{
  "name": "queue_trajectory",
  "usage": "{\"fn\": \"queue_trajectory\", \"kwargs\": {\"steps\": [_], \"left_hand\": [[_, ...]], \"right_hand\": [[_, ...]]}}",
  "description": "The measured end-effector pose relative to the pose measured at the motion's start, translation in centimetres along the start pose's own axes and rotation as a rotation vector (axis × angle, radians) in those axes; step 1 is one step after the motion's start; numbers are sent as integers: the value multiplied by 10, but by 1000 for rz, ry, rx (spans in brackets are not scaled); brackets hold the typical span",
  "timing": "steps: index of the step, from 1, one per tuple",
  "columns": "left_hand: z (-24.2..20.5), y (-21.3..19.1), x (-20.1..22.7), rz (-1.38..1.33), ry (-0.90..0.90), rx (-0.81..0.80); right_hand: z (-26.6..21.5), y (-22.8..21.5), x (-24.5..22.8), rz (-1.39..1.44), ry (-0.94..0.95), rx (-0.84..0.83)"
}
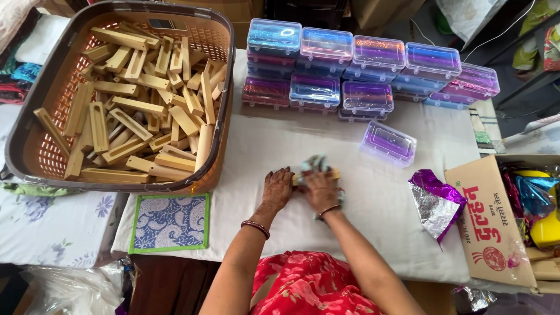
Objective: Cleaning and preparing wooden components in a workshop.
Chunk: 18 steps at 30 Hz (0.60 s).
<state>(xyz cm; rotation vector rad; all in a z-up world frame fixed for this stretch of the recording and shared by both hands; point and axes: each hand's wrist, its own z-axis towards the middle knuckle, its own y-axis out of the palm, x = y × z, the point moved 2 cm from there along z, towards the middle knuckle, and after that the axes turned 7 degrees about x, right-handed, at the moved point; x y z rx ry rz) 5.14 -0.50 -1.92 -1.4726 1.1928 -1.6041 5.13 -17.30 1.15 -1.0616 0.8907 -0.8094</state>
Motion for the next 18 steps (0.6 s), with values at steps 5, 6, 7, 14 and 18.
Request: {"fn": "queue_trajectory", "kwargs": {"steps": [5, 6, 7, 14, 18], "left_hand": [[5, -16, 29, -27, -21, 0], [9, -16, 34, 1, 21, 45], [16, -2, 35, 1, 29, 48], [38, 49, 12, -846, -237, -195], [27, 65, -19, -1569, -665, -487]], "right_hand": [[-23, 48, 88, 29, 216, 54], [-27, 70, 106, 88, 283, 106], [-24, 75, 115, 83, 287, 112], [-26, 19, 59, 208, 249, 469], [-29, 12, 0, 213, -207, 281]]}}
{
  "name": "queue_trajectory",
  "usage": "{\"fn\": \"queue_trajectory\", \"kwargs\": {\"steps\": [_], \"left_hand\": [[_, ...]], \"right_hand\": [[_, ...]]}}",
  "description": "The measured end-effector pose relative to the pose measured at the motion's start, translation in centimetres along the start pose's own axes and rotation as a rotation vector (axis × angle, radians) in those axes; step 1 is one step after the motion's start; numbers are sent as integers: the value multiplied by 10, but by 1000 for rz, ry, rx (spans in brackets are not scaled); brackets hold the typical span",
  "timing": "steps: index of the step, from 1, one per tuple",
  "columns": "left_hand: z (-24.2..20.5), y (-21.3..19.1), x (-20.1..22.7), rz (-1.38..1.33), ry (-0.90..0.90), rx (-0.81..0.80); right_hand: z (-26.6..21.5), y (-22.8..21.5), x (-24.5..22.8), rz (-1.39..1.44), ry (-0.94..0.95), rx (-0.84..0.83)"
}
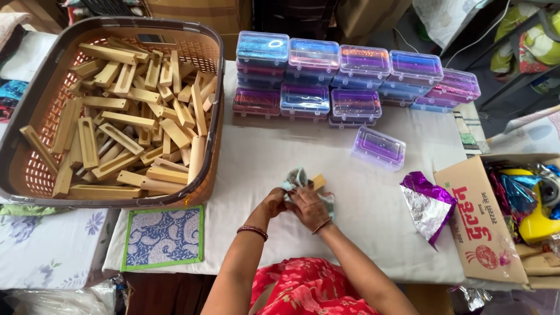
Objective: Cleaning and preparing wooden components in a workshop.
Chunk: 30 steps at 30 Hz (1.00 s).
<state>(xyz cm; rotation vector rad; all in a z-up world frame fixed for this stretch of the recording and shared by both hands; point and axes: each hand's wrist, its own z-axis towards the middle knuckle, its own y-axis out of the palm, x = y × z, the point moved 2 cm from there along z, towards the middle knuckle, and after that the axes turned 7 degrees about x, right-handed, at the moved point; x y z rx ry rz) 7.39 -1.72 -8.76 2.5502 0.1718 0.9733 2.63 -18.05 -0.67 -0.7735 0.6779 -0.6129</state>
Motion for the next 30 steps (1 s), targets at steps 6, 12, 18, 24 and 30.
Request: {"fn": "queue_trajectory", "kwargs": {"steps": [6, 12, 18, 24, 30], "left_hand": [[-18, -2, -2, -78, -124, 214], [9, -14, -21, -27, 37, 95], [-32, 11, 13, -144, -112, 231], [-56, 23, 17, 247, 104, 69], [-79, 31, 47, 799, 331, 291]], "right_hand": [[2, 29, 63, -104, 280, -266], [31, 9, -1, -317, 416, -551], [34, -12, -15, -77, -53, -246], [-25, 46, 145, -32, 464, -96], [-39, 45, 105, -3, 497, 167]]}}
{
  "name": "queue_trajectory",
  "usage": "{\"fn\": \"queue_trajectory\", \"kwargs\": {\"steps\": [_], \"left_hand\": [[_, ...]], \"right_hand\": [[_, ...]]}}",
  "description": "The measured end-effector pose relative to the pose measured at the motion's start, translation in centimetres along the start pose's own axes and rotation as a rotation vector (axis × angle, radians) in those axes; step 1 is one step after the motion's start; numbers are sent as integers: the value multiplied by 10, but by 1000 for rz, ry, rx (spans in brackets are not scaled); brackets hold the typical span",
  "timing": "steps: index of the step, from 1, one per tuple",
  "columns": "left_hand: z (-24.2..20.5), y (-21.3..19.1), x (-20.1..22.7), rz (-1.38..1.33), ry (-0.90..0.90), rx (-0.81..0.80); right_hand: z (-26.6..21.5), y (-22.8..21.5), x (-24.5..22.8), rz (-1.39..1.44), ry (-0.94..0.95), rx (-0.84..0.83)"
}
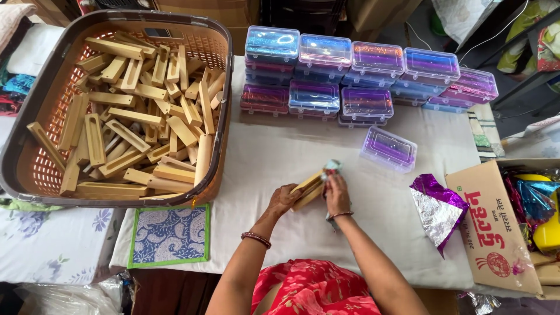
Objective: Cleaning and preparing wooden components in a workshop.
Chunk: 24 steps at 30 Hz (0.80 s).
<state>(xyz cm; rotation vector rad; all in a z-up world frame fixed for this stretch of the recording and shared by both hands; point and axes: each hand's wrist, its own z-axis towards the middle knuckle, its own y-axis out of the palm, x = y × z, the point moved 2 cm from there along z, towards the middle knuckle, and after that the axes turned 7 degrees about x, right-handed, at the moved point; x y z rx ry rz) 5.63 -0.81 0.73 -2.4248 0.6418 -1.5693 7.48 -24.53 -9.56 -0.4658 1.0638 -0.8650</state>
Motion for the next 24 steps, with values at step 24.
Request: {"fn": "queue_trajectory", "kwargs": {"steps": [24], "left_hand": [[-2, 18, -50, 759, 414, 343]], "right_hand": [[10, -40, -132, 16, -426, -402]]}}
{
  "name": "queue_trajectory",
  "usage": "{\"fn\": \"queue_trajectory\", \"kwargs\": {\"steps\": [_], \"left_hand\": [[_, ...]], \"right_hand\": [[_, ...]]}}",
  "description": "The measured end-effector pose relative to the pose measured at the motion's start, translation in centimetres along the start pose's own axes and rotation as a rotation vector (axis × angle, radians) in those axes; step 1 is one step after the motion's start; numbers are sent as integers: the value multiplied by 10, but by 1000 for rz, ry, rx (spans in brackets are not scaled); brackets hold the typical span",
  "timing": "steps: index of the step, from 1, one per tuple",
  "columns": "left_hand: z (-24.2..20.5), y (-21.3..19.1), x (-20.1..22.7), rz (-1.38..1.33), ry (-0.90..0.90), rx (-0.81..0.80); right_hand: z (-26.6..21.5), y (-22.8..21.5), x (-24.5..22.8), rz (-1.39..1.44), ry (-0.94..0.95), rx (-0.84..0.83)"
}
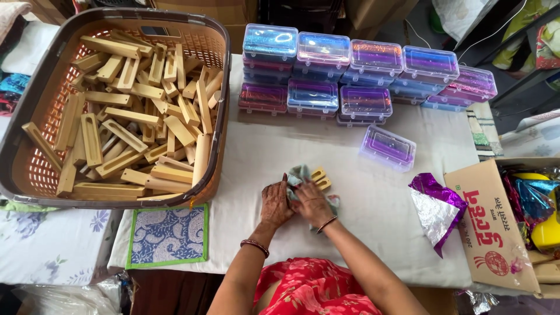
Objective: Cleaning and preparing wooden components in a workshop.
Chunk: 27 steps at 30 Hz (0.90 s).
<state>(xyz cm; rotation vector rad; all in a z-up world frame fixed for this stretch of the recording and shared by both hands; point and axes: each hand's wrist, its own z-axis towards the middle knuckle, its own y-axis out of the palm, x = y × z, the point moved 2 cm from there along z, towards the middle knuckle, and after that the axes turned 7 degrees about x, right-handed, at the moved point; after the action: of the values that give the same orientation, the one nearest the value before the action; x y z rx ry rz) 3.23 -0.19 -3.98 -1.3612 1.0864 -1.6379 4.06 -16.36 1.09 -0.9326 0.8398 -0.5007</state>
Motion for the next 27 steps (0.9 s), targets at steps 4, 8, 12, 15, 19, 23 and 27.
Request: {"fn": "queue_trajectory", "kwargs": {"steps": [4, 8, 12, 15, 19, 23, 27], "left_hand": [[-4, -27, 8, -93, -54, -3], [-1, -34, 14, -95, -92, -62], [-1, -2, 0, 17, -87, -88], [-3, 14, -7, 7, -84, -43], [-3, -42, 14, -91, -115, -117], [0, -42, 14, -215, -111, -73], [3, -32, 9, -141, -133, -134]], "right_hand": [[-2, 7, 51, -184, 114, -113], [-3, 28, 51, -308, 361, -81], [-33, 96, 26, -172, 196, -3], [-21, 84, 32, -129, 22, -50], [7, 17, 44, -250, -25, 9], [17, 0, 42, -434, 123, 118], [2, 43, 12, -360, 214, -100]]}}
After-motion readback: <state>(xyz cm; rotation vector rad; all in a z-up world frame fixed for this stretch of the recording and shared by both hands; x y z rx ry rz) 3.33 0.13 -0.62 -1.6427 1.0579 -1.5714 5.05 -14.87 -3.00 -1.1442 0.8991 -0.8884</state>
